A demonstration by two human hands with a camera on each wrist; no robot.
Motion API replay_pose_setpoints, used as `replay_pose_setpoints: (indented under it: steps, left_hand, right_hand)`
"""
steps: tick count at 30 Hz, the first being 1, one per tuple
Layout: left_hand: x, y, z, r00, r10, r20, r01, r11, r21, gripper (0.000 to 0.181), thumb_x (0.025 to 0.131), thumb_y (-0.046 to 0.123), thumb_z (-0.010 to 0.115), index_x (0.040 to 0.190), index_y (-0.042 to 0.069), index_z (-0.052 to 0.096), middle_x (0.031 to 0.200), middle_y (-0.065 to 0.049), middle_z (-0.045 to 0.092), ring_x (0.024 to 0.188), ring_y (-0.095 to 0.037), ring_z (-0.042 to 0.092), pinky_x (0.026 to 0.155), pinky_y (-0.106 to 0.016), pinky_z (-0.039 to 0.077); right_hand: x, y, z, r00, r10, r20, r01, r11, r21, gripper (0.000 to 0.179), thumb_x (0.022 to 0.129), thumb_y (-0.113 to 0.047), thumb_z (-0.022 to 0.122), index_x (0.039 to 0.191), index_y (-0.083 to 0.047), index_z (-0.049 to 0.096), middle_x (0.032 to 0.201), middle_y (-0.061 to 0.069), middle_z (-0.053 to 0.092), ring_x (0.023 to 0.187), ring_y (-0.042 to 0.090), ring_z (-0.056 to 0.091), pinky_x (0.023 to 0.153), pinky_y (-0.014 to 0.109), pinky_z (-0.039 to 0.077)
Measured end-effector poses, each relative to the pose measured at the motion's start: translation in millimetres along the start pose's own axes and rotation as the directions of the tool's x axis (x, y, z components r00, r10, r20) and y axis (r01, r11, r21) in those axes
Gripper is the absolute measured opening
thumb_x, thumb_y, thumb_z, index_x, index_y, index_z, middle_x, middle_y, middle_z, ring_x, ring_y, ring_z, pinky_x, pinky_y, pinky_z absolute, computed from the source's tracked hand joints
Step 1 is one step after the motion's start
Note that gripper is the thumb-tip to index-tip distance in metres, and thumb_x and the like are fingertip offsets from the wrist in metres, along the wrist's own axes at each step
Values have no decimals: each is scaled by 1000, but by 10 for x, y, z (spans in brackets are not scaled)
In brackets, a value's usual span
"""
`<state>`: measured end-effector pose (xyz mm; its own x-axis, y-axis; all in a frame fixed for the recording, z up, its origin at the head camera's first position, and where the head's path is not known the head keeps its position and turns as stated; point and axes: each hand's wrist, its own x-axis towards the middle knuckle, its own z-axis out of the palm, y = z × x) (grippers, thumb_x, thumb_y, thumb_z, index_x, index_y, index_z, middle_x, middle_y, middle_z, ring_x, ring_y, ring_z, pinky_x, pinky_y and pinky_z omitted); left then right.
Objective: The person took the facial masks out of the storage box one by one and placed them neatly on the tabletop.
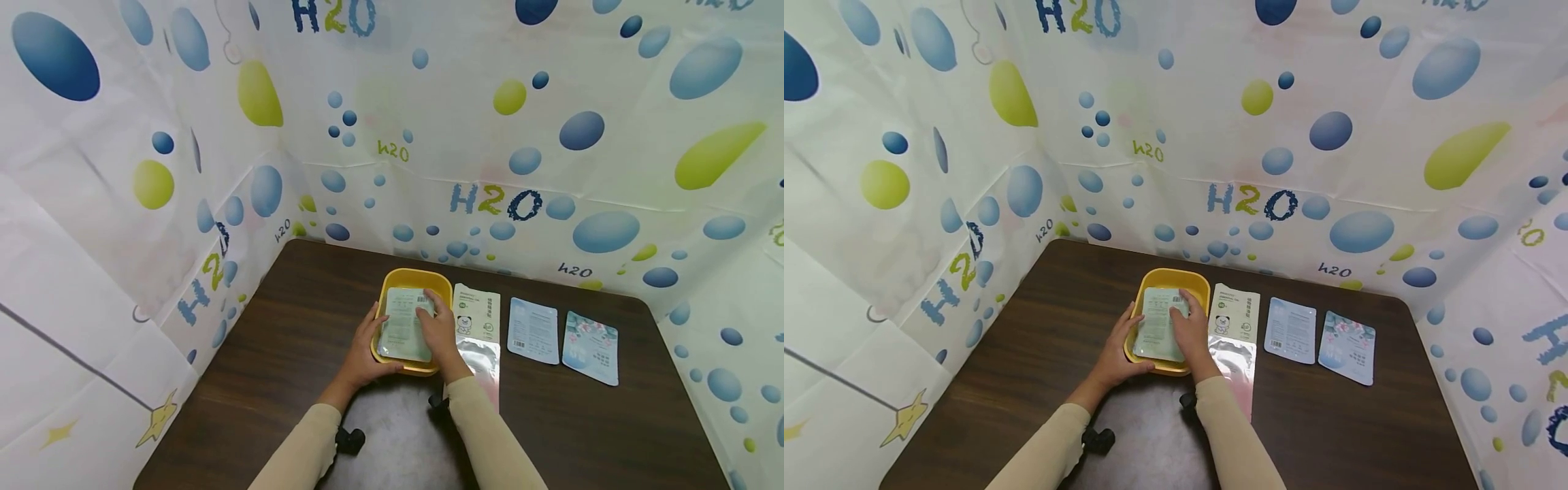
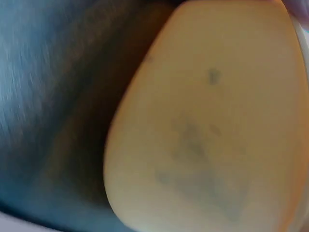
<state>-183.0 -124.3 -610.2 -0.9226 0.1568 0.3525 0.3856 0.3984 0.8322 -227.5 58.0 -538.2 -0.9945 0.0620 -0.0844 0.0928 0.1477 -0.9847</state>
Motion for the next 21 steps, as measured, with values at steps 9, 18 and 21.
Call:
replay_pose_setpoints:
  steps: [9,18,21]
  left_hand:
    - [5,-9,3,1000,-13,3,13,1000,-11,98,61,50,89,143,17,47,165,-6,17,150,-34,20,111,-64,28]
    - [-4,1,-1,1000,-22,6,22,1000,-11,99,60,49,89,143,14,48,164,-8,18,149,-35,20,111,-65,28]
    - [-4,2,-3,999,-35,12,35,999,-11,100,60,47,90,143,13,47,165,-6,17,150,-34,19,111,-65,27]
  right_hand:
    - [72,-121,-178,999,26,20,-26,1000,-8,49,96,-22,57,144,-22,49,143,4,52,119,21,55,98,39,45]
    - [168,-155,-307,999,13,46,-13,1000,-5,50,97,-25,55,146,-22,46,141,3,52,116,21,56,92,34,47]
    - [163,-223,-353,999,-3,45,3,1000,-12,49,98,-23,55,146,-21,46,142,5,51,115,21,55,88,31,47]
